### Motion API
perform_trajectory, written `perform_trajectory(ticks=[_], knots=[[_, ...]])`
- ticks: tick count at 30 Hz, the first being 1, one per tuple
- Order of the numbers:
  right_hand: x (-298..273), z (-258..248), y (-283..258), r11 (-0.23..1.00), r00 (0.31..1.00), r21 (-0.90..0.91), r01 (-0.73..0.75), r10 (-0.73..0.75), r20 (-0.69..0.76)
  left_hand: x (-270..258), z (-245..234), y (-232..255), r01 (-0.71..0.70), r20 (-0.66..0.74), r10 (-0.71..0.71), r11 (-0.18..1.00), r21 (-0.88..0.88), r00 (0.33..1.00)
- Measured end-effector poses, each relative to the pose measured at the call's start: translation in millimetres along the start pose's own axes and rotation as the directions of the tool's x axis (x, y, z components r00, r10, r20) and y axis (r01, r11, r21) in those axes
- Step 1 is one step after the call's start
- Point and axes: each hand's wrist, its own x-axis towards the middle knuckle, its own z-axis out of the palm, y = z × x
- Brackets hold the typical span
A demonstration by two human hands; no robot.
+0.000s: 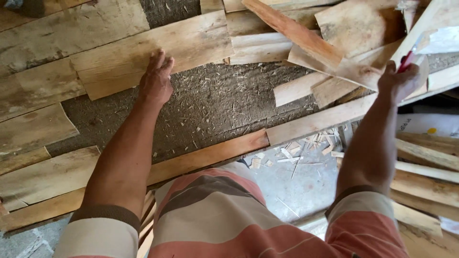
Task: Selecting, measuring, and fitting thin wood strips into a wooden frame, using a utility knife to trim them to size.
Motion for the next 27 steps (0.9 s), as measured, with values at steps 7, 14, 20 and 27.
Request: perform_trajectory(ticks=[7, 14, 20, 27], knots=[[56.3, 37.5, 30.0, 0.931, 0.919, 0.077, -0.357, 0.335, 0.208, -2.9, -17.2, 11.3, 0.004, -0.032, -0.007, 0.997, -0.079, 0.999], [85.6, 132.9, 154.7, 0.806, 0.774, 0.145, -0.574, 0.477, 0.416, 5.9, 15.4, -11.2, -0.045, -0.142, 0.042, 0.999, -0.015, 0.989], [-0.3, -13.1, -27.0, 0.913, 0.950, 0.278, -0.298, 0.256, 0.179, -0.6, -10.7, 6.8, 0.052, -0.073, -0.063, 0.989, -0.140, 0.995], [-176.8, -41.1, -183.1, 0.847, 0.872, 0.420, 0.327, -0.441, 0.210, 25.3, 46.6, -20.9, 0.036, -0.203, -0.084, 0.973, -0.228, 0.976]])
